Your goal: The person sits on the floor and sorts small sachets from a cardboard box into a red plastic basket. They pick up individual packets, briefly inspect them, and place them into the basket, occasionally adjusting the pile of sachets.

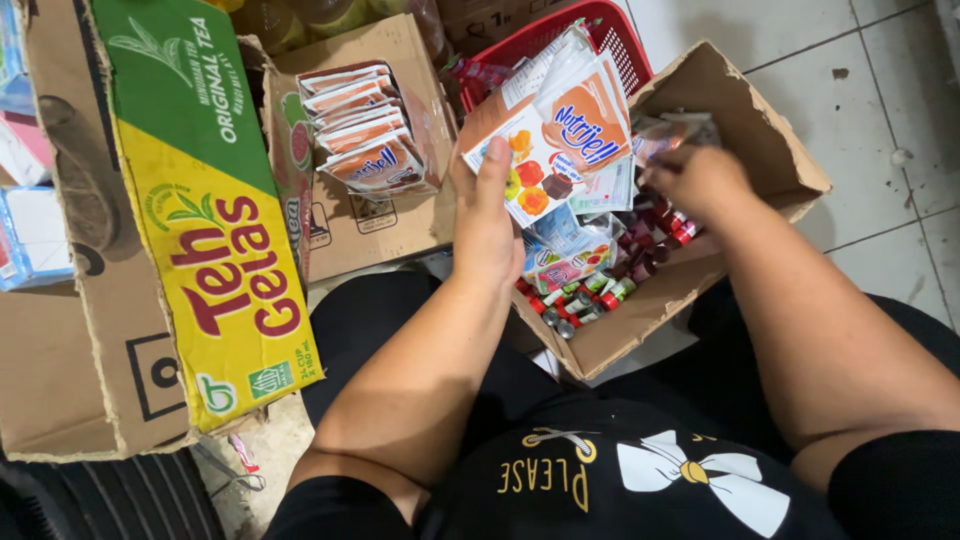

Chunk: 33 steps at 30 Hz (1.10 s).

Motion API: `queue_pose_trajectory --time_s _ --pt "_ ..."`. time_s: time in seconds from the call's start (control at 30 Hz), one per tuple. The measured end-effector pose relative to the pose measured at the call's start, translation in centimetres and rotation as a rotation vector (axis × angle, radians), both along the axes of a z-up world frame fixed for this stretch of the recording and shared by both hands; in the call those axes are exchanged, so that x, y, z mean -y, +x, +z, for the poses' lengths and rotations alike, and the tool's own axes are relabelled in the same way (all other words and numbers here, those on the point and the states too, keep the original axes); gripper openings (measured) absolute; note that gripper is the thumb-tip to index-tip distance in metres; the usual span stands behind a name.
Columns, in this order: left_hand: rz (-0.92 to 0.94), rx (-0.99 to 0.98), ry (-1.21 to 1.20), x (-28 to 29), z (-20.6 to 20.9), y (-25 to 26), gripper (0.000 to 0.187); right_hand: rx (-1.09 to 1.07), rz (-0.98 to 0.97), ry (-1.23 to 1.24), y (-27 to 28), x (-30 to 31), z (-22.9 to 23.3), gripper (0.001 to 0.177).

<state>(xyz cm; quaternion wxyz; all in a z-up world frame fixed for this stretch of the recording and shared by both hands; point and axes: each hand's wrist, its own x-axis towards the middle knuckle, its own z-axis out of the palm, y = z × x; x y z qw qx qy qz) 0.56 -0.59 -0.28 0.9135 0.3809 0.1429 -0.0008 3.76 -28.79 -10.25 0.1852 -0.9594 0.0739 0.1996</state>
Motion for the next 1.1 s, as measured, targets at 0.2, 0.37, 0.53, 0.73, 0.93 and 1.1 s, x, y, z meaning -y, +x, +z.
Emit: queue_pose_trajectory --time_s 0.2,0.37,0.53,0.73,0.93,1.1 --pt "0.015 0.038 0.136 -0.4 -0.6 0.5 0.088 0.625 -0.017 0.151 -0.3 0.0 10.2 0.014" --pt "0.025 -0.044 0.143 0.2 -1.6 0.7 0.093 0.856 -0.054 0.914 -1.7 -0.5 14.2 0.027" --pt "-0.004 -0.039 0.138 1.0 -1.9 0.3 0.092 0.796 -0.116 1.114 -3.6 -1.8 15.3 0.041" --pt "-0.022 0.013 0.128 1.5 -1.9 0.1 0.088 0.656 -0.039 1.202 -4.4 -4.2 14.7 0.038" --pt "-0.09 0.051 0.146 1.8 -1.7 -0.4 0.09 0.541 0.11 0.867 -5.3 -5.0 14.4 0.032" --pt "-0.04 0.071 0.136 1.6 -1.7 -0.2 0.089 0.595 -0.015 1.081 -4.0 -2.7 13.3 0.021"
